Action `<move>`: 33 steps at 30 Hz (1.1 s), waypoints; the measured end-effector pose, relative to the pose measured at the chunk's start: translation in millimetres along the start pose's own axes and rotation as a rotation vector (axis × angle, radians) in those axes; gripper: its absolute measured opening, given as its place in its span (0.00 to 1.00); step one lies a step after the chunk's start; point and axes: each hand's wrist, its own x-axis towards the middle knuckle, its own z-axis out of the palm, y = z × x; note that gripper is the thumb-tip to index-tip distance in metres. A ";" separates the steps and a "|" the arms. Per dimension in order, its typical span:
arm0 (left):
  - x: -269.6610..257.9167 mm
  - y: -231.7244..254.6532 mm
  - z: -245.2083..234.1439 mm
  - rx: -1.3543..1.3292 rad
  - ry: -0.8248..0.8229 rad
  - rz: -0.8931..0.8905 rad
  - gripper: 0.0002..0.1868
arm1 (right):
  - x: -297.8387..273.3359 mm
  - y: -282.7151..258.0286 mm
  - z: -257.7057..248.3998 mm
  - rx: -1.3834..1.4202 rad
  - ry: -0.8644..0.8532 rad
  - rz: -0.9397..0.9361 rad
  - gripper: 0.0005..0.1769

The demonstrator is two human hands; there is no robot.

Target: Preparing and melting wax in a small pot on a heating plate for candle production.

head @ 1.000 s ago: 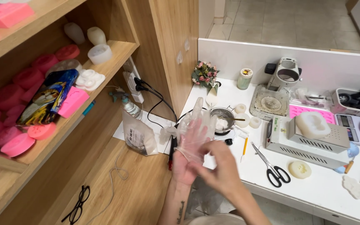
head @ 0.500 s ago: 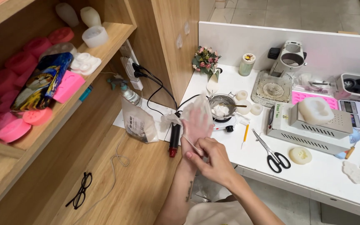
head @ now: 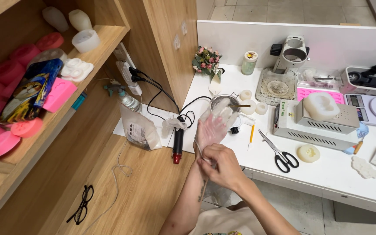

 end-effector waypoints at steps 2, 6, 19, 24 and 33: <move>6.1 -9.5 -10.8 -0.021 -0.076 -0.070 0.48 | 0.0 3.0 -2.5 -0.043 -0.021 -0.063 0.15; -0.3 -1.6 18.9 -0.019 -0.010 -0.449 0.46 | 0.4 1.6 -5.1 -0.165 -0.063 -0.125 0.07; -36.5 36.0 68.9 1.054 -0.053 0.417 0.29 | 7.2 -26.6 -20.7 -0.569 0.129 0.190 0.31; -48.5 38.1 67.9 1.965 -0.056 0.774 0.36 | 11.4 -2.7 -16.8 -0.690 0.239 0.022 0.05; -68.4 33.1 66.7 2.302 -0.037 0.636 0.34 | 15.3 -10.0 -10.8 -0.525 0.200 0.057 0.06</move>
